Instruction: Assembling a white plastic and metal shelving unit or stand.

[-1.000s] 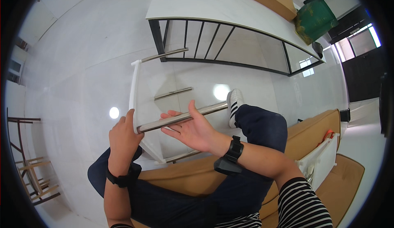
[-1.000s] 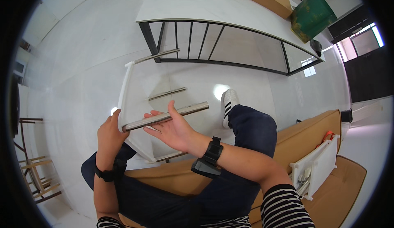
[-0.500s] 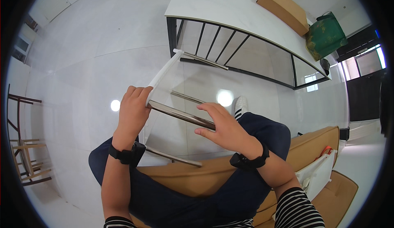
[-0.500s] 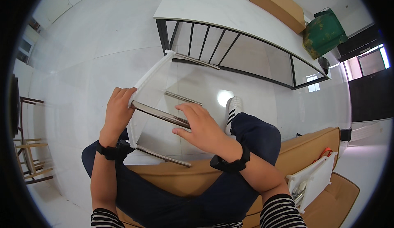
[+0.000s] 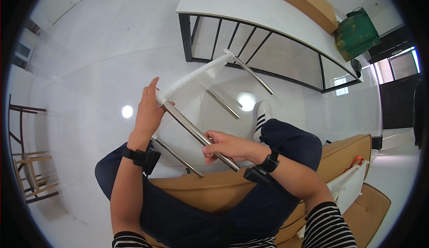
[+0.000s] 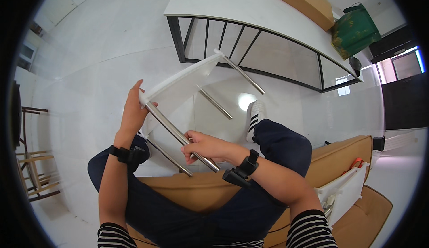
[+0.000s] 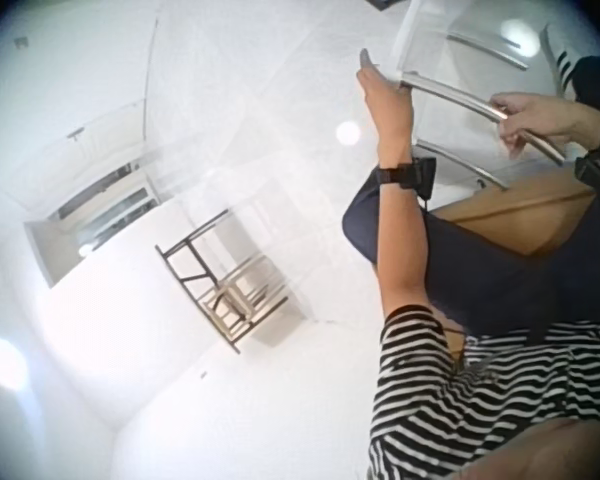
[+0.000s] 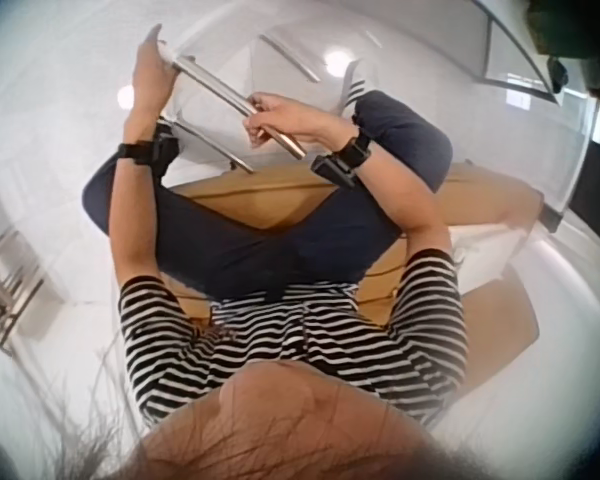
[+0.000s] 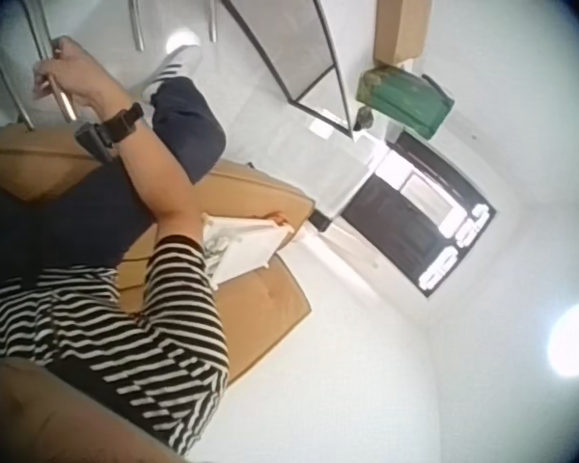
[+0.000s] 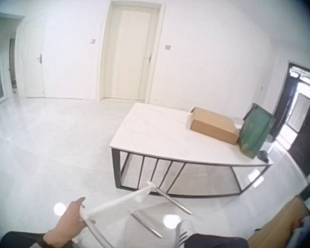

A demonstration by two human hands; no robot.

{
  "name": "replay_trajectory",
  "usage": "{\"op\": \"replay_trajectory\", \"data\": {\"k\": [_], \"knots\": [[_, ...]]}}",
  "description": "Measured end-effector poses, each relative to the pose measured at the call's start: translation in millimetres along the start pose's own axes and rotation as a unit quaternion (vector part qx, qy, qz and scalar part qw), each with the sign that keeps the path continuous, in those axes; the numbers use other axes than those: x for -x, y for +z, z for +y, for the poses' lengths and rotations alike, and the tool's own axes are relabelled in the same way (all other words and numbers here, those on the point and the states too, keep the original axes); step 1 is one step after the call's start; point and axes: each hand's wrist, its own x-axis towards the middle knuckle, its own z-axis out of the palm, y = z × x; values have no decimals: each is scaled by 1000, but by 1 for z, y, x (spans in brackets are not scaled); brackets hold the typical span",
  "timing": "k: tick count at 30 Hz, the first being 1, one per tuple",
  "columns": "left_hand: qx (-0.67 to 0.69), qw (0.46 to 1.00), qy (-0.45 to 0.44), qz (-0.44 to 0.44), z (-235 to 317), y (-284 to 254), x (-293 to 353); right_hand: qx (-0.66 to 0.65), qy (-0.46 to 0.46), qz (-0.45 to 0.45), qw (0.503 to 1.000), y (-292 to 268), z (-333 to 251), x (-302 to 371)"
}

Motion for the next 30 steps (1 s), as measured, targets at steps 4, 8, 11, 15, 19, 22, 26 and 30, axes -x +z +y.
{"op": "replay_trajectory", "data": {"k": [4,8,11,15,19,22,26,30], "knots": [[-47,999,4,-5,-2,2,0,-238,70,-83,965,-2,7,-7],[-54,998,13,7,-2,7,-1,-301,133,-111,938,-1,8,-8],[-57,998,10,0,-4,6,-3,-221,140,-29,965,11,-3,-4],[-58,998,16,-6,-6,5,-3,-174,132,16,976,20,-8,1],[-56,998,33,2,-6,5,-3,-95,124,76,985,27,-14,5],[-63,997,44,10,-7,8,-3,13,102,140,985,32,-13,4],[-75,996,41,9,-4,11,-4,354,-123,274,886,19,20,-3],[-73,996,40,10,-6,10,-2,309,-85,249,914,24,11,0]]}}
